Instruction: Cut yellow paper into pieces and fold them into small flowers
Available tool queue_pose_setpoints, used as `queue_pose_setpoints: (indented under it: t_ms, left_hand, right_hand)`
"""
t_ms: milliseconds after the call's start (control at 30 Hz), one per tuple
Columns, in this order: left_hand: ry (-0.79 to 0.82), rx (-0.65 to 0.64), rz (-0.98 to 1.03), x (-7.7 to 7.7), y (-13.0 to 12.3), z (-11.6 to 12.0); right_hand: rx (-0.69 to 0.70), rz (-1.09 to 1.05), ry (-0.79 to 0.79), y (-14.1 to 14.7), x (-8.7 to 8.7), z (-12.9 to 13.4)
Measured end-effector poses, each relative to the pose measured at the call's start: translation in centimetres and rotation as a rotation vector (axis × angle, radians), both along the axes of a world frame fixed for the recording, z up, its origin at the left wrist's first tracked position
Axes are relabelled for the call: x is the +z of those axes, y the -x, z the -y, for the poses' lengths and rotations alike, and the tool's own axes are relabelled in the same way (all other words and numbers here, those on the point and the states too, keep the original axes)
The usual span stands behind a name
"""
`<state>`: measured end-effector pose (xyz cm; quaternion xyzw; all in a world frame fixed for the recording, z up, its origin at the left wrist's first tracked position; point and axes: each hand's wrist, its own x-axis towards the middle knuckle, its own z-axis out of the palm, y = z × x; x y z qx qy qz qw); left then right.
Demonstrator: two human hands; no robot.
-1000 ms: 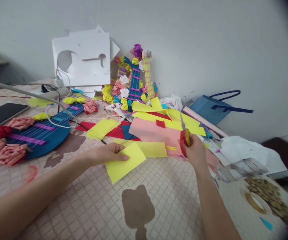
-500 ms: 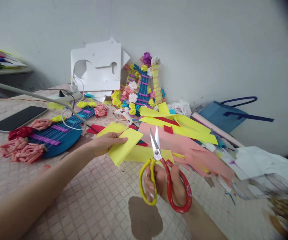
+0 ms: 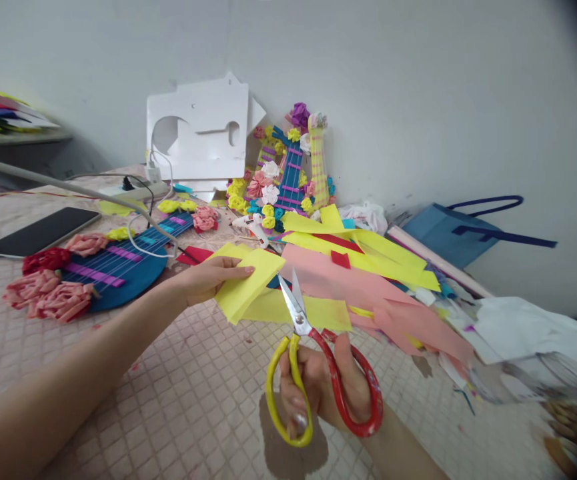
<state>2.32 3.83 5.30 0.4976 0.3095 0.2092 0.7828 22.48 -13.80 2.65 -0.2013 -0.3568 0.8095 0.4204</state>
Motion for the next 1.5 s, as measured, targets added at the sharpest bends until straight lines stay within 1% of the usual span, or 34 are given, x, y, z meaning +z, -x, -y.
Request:
queue_pose_setpoints:
  t_ms: [167,267,400,533,667,800,1000,1500]
  left_hand:
    - [-0.046,-0.049,-0.033,0.3,-0.1,0.4]
    - [-0.093,-0.082,-0.069,0.3,0.0,0.4]
    - [-0.167,-0.12,-0.131,0.5,0.2,0.5]
    - [-0.241,-0.123,-0.191,0.8,0.3,0.6]
    - [-0.298,-0.132,-0.233,0.8,0.4,0.4]
    - [-0.323,-0.135,-0.257,0.6,0.6,0.2]
    - [-0.37,-0.133,-0.278,0.7,0.7,-0.1]
    - [-0.377,-0.134,-0.278,0.5,1.1,-0.6]
  right_hand:
    - [0.022,0.025,0.032,-0.4,0.2,-0.2]
    - [0.014,0.024,0.021,-0.3,0.4,-0.2]
    - [0.011,0.022,0.014,-0.4,0.3,-0.2]
    - [0.004,0.052,-0.001,-0.5,0.0,-0.2]
    - [0.016,0.079,-0.005,-0.6,0.0,-0.4]
    - [0.011,0.102,-0.014,-0.5,0.0,-0.4]
    - [-0.033,0.092,-0.033,-0.6,-0.2,-0.3]
    - [-0.019,0.03,0.054,-0.7,-0.6,-0.3]
